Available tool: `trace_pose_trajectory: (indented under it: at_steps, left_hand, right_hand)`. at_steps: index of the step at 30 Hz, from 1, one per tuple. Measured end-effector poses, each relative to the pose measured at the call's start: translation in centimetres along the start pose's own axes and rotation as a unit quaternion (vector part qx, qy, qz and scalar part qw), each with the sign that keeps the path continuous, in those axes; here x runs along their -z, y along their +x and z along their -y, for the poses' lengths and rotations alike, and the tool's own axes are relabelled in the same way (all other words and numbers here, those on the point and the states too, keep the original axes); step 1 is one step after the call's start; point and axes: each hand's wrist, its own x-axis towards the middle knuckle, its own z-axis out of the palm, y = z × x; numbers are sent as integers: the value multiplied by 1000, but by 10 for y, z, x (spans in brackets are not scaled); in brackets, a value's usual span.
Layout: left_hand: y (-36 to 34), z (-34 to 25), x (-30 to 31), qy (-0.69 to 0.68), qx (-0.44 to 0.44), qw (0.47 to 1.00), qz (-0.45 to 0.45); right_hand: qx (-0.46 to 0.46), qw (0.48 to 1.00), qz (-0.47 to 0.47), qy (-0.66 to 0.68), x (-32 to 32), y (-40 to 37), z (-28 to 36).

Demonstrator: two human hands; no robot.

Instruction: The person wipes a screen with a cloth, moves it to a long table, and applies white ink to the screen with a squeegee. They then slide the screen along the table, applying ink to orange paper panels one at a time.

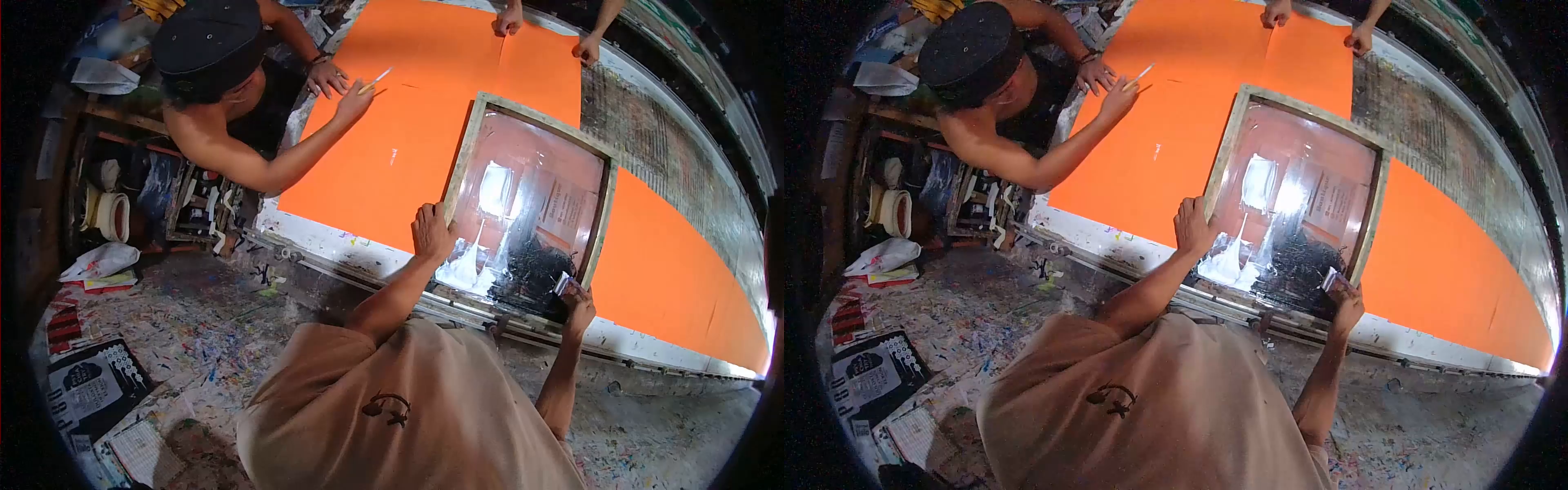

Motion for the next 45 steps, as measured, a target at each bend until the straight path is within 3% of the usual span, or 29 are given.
trace_pose_trajectory:
  at_steps: [3,5,6,7,9,10,11,13,15,18,20,25,26,28,29,32,34,36,38,41,43,45]
  left_hand:
    - [3,2,-2,-12,9,1000,14]
    - [0,3,0,-30,-34,998,-40]
    - [2,3,-1,-37,-32,998,-37]
    - [2,6,-2,-54,-19,998,-14]
    - [1,7,-2,-76,-10,997,8]
    - [3,7,-4,-73,-9,997,2]
    - [3,7,-6,-68,-6,998,-3]
    - [4,4,0,-71,0,997,14]
    - [8,2,3,-68,6,997,23]
    - [9,3,5,-84,27,995,51]
    - [10,2,8,-82,24,995,48]
    - [9,3,1,-68,34,996,43]
    - [8,4,1,-82,31,996,34]
    - [8,4,7,-90,27,995,41]
    - [8,3,10,-96,27,994,51]
    - [11,-5,27,-167,44,980,99]
    - [8,-11,30,-181,55,978,83]
    - [9,-18,36,-196,64,976,70]
    - [10,-28,50,-215,107,964,111]
    - [7,-26,37,-170,69,981,61]
    - [7,-16,25,-141,42,987,61]
    - [5,-14,12,-179,55,981,43]
  right_hand:
    - [-12,997,-12,-74,3,13,-13]
    - [-2,995,-21,-100,-4,13,-19]
    - [138,968,34,-208,-19,2,-9]
    - [271,907,87,-311,-35,-14,2]
    - [311,850,63,-420,-102,-42,32]
    - [276,779,156,-541,-142,-52,77]
    - [299,756,217,-540,-177,-40,94]
    - [369,756,244,-482,-232,21,93]
    - [404,712,252,-516,-290,58,138]
    - [391,746,214,-494,-316,72,109]
    - [425,737,145,-505,-303,33,86]
    - [390,716,223,-535,-261,-26,76]
    - [391,716,220,-535,-259,-20,83]
    - [270,685,312,-600,-261,13,110]
    - [283,664,321,-613,-266,35,120]
    - [336,700,297,-556,-288,61,138]
    - [462,735,129,-480,-298,63,103]
    - [481,697,110,-520,-275,26,72]
    - [428,732,162,-504,-249,-29,87]
    - [448,730,123,-501,-177,-49,102]
    - [344,887,106,-290,-116,-22,74]
    - [165,980,72,-84,-45,5,35]
